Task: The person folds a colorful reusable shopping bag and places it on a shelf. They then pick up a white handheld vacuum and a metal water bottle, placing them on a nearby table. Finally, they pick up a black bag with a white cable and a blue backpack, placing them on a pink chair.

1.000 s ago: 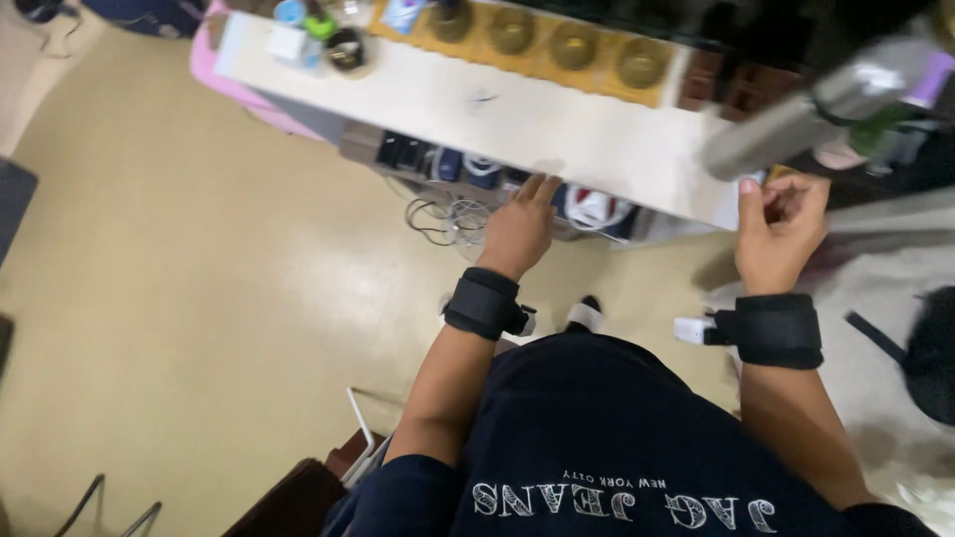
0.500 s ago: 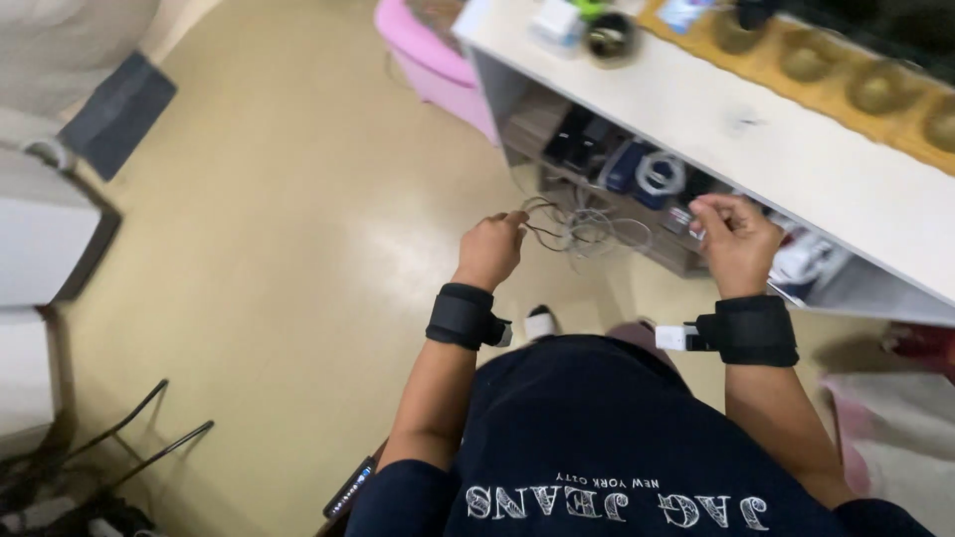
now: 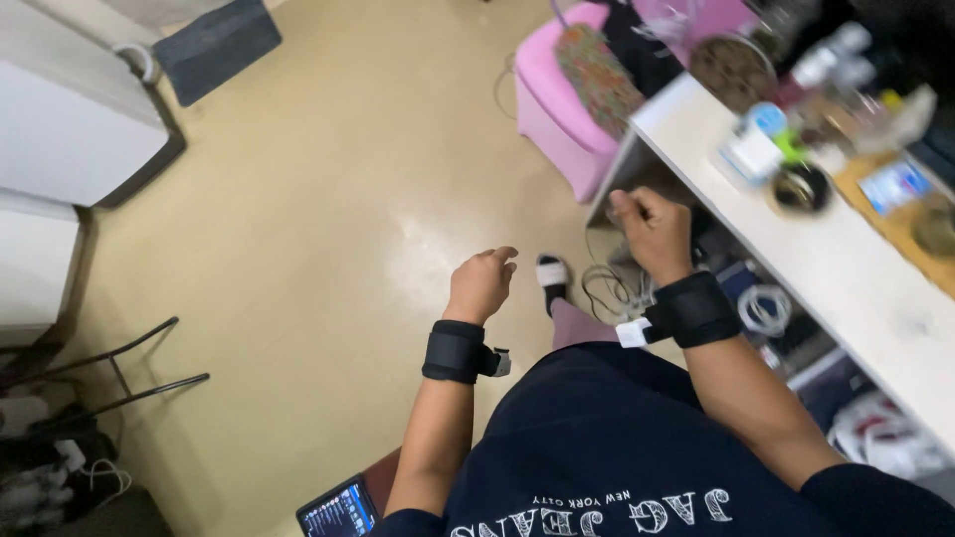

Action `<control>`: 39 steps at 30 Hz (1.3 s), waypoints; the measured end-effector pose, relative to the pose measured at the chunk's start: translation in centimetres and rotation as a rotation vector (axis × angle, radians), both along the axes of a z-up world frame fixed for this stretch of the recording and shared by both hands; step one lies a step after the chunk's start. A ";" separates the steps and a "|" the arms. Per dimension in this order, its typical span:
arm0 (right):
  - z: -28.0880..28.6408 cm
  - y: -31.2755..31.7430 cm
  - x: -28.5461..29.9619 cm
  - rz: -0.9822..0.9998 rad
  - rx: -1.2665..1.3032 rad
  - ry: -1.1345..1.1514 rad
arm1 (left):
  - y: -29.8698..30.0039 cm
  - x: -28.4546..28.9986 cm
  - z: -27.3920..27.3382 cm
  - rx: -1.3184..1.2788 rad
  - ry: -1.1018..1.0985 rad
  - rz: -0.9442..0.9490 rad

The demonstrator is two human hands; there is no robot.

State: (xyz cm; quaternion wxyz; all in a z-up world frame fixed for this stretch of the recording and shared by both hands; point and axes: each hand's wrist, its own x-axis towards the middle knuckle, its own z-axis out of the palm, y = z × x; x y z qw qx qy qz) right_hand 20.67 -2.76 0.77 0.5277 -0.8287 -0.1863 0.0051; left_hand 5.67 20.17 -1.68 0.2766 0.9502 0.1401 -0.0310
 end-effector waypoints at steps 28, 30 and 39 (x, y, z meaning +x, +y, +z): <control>-20.8 36.9 41.9 0.368 -0.631 0.268 | 47.4 50.2 -11.9 0.068 0.306 0.027; -25.1 34.4 43.0 0.315 -0.668 0.326 | 47.4 52.8 -12.0 0.161 0.414 -0.066; -23.8 30.0 47.2 -0.182 -0.863 0.456 | 45.9 60.8 -18.3 0.061 0.370 -0.230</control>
